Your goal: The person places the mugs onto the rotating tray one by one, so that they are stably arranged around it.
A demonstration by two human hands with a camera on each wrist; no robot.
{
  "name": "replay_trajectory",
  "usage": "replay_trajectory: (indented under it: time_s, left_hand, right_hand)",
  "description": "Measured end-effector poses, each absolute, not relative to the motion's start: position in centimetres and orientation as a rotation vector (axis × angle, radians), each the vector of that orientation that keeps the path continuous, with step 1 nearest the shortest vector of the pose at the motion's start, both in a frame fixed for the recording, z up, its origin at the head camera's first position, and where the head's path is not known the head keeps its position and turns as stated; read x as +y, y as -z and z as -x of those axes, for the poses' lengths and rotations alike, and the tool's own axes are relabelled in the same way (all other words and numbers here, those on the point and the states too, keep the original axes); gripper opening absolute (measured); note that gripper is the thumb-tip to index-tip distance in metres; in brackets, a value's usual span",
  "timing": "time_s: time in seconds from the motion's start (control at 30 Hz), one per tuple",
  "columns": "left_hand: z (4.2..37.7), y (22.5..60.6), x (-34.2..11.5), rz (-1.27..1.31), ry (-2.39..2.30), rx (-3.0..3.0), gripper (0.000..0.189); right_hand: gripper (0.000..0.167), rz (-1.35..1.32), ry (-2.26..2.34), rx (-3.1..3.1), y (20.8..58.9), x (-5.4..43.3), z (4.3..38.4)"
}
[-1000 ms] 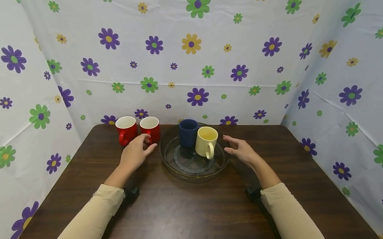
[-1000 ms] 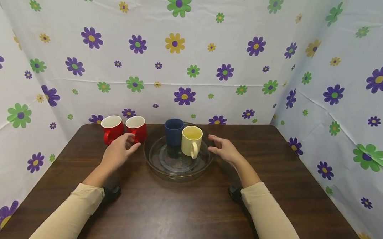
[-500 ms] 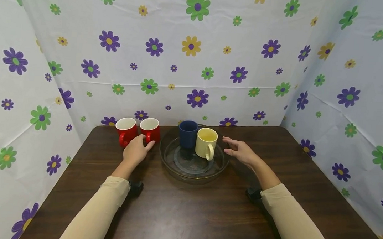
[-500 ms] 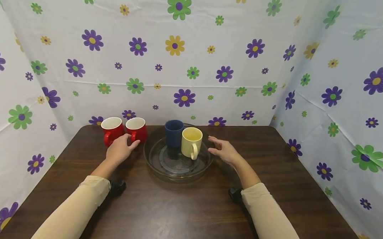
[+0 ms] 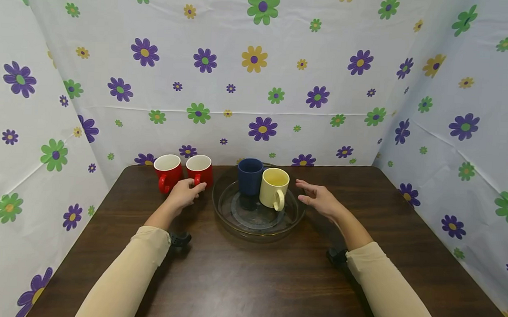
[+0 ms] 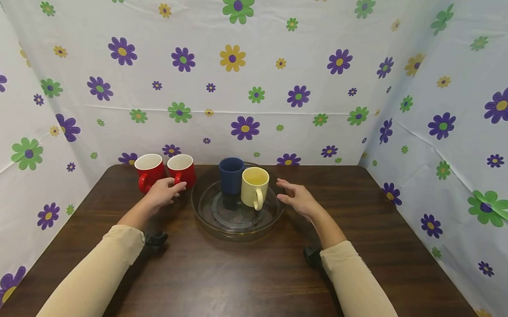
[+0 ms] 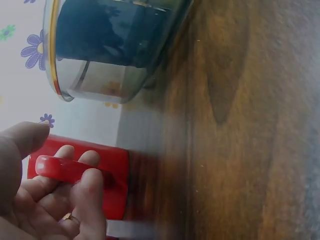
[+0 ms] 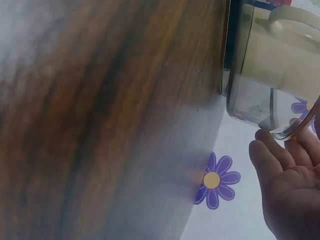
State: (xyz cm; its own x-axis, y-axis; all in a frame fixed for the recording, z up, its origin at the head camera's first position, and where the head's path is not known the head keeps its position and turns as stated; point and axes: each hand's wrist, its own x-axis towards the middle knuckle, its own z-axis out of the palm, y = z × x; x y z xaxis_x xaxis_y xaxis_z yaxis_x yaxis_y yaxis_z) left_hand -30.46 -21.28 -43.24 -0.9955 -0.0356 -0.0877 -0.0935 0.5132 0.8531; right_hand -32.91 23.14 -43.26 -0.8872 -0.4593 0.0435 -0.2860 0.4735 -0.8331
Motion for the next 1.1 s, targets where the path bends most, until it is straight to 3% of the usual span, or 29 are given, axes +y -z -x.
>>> replay_trajectory:
  time_s: [0.2,0.83,1.1]
  left_hand:
    - [30.7,43.2,-20.9,0.162,-1.653,2.558,0.05]
    - [30.3,43.7,-21.9,0.245,-1.694,2.633,0.044]
    - [29.8,43.1,-22.3,0.161,-1.682,2.657,0.044]
  right_hand:
    - [0.05,0.628,1.375,2.551,43.2,23.2,32.9]
    - [0.052,0.668,1.393,2.536,43.5,23.0,33.1]
    - [0.051,0.661,1.41,2.528,43.3,23.1,33.1]
